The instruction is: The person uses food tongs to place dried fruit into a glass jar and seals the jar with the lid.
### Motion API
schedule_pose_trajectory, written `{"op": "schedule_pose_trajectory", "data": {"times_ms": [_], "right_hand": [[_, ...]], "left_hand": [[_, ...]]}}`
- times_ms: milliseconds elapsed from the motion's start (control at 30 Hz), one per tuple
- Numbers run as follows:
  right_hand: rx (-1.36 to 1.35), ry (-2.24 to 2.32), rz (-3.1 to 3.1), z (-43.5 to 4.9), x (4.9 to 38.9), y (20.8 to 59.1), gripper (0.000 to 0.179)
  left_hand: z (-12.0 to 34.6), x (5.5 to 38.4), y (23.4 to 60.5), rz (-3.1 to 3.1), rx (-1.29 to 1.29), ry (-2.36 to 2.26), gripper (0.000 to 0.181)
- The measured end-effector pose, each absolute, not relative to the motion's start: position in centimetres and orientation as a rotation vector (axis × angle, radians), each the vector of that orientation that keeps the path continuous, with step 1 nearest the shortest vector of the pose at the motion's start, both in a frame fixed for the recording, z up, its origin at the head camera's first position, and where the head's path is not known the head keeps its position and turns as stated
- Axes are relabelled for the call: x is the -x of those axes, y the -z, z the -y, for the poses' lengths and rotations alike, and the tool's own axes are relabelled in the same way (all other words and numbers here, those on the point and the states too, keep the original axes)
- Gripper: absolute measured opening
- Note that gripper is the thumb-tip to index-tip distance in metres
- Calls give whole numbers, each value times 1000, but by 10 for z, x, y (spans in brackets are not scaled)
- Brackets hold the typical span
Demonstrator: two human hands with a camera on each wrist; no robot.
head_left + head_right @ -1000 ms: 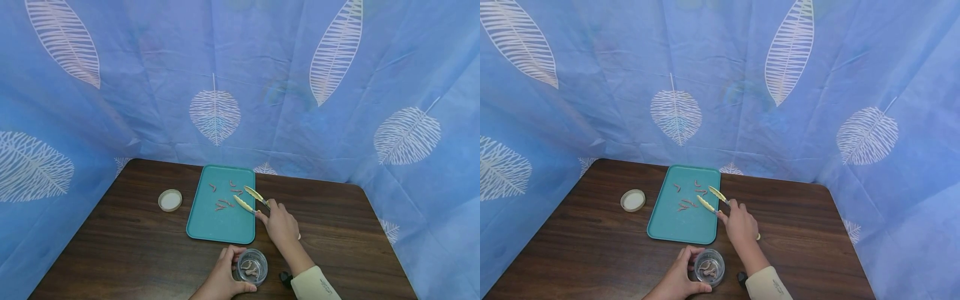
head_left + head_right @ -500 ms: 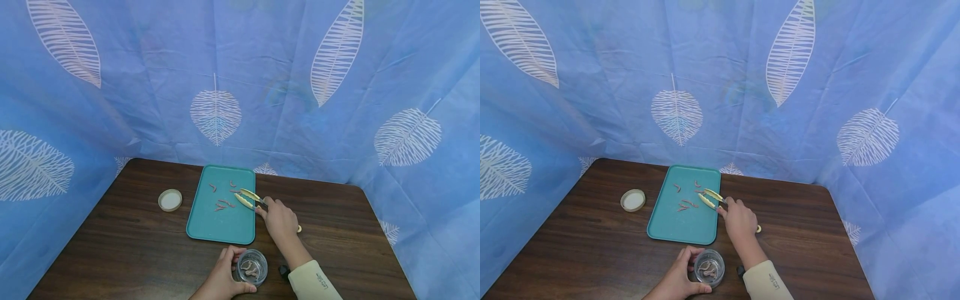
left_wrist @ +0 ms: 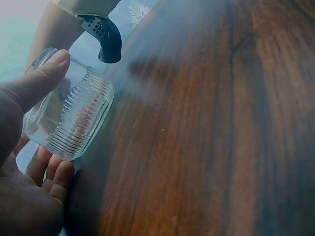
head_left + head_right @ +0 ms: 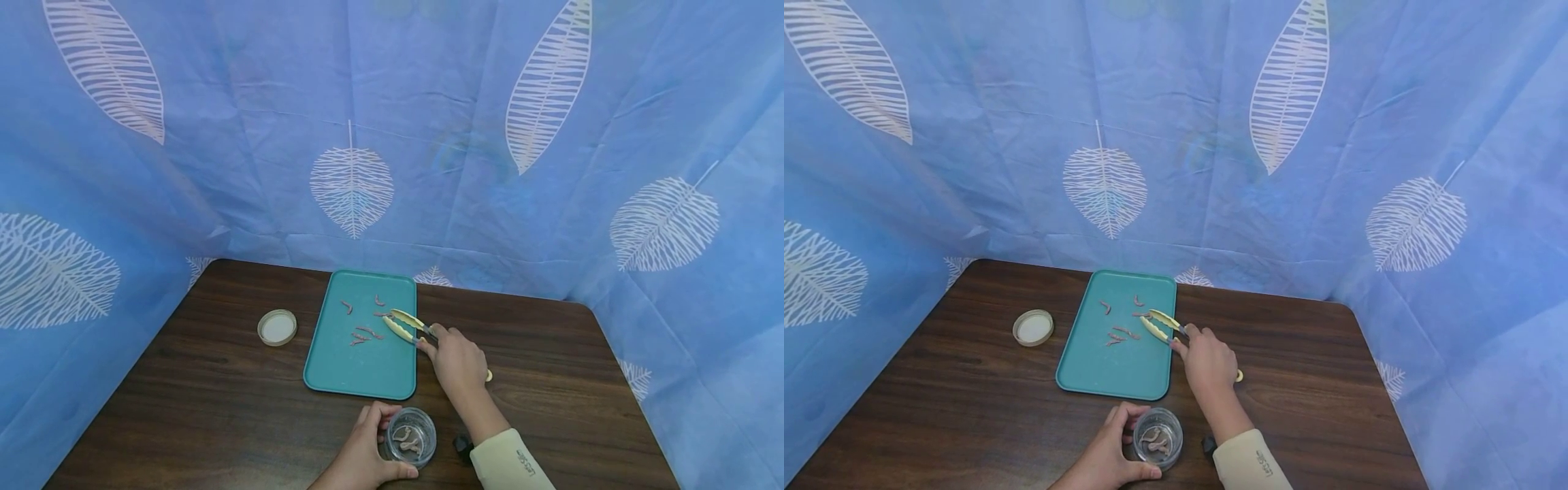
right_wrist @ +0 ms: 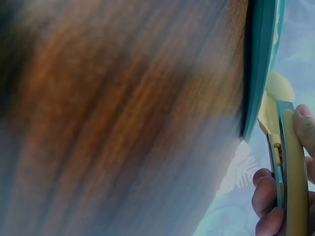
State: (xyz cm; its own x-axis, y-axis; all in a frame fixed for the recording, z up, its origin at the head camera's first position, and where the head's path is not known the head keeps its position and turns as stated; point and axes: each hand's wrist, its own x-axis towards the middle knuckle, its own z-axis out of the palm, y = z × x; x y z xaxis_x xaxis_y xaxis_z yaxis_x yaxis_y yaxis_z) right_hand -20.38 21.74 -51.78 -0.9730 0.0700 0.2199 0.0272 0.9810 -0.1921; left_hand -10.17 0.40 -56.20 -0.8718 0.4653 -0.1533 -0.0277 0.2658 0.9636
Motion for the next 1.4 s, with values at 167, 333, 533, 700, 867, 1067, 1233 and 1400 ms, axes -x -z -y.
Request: {"op": "schedule_pose_trajectory", "data": {"times_ms": [167, 333, 533, 700, 867, 1067, 1233, 1400], "right_hand": [[83, -273, 2892, -218, 201, 518, 55], [92, -270, 2881, -220, 197, 517, 57], [101, -296, 2881, -223, 190, 517, 55], [124, -332, 2891, -224, 178, 519, 57], [156, -342, 2897, -226, 163, 519, 60], [177, -373, 2907, -231, 146, 515, 61], [188, -395, 2893, -240, 132, 511, 61], [219, -400, 2891, -245, 122, 509, 60]], "left_hand": [[-4, 101, 562, -2138, -405, -1647, 79], [-4, 100, 564, -2143, -406, -1645, 80], [-4, 101, 565, -2141, -399, -1638, 80], [-4, 100, 566, -2138, -417, -1637, 79], [-3, 100, 565, -2146, -427, -1634, 79], [-2, 100, 564, -2177, -433, -1637, 81], [-3, 100, 563, -2176, -421, -1638, 82], [-3, 100, 564, -2189, -425, -1639, 83]]}}
